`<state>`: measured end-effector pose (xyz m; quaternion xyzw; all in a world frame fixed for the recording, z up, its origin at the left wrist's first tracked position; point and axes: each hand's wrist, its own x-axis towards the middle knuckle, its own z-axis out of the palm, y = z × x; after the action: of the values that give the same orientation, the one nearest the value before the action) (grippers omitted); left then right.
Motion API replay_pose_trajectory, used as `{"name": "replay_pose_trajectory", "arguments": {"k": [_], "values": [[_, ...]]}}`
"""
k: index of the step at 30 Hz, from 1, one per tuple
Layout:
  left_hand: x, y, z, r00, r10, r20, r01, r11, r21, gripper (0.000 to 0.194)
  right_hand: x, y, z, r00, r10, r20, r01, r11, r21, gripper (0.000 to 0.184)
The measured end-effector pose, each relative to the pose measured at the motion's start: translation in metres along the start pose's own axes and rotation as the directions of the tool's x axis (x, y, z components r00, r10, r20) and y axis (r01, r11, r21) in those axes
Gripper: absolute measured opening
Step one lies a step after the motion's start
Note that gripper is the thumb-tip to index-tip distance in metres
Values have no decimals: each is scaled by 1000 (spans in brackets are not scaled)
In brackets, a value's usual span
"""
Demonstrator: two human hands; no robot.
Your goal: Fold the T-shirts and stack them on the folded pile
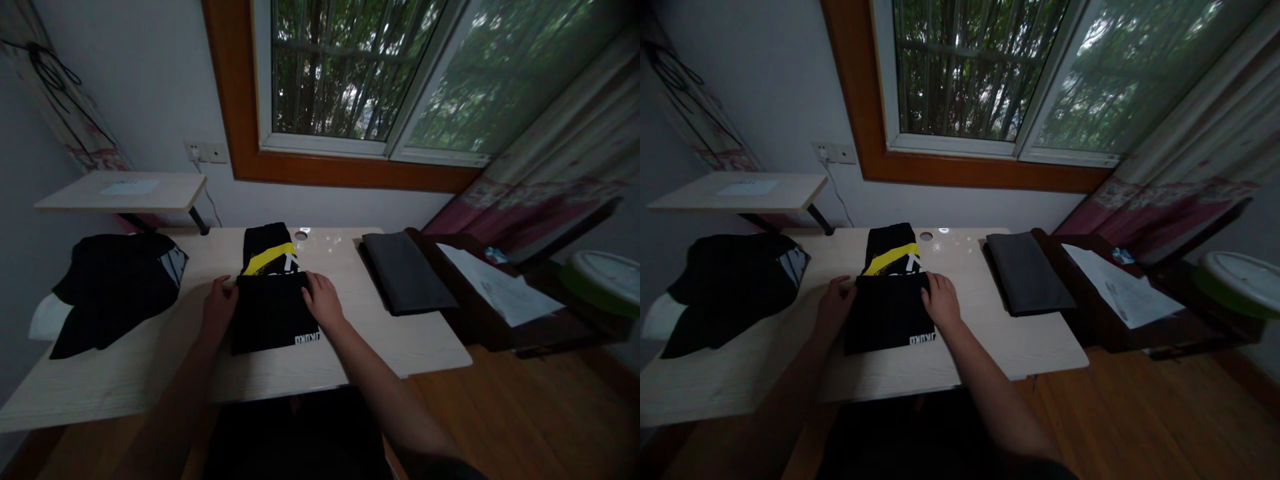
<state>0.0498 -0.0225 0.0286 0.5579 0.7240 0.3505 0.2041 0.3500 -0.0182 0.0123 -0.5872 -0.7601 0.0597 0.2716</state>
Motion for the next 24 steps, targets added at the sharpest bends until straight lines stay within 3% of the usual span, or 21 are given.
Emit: {"name": "replay_pose_trajectory", "arguments": {"k": [5,15,24], "values": [[-4,-2,-3,999,11,-51,-12,1000,-7,55,-13,3,-10,999,29,-44,-26,998,58,48],[-16,-3,-4,993,35,115,-44,996,80,77,-31,3,-21,989,11,146,-47,968,247,53],[-21,-11,-7,978,85,190,-88,996,8,68,-44,5,-30,972,-49,231,-34,938,344,48]]}}
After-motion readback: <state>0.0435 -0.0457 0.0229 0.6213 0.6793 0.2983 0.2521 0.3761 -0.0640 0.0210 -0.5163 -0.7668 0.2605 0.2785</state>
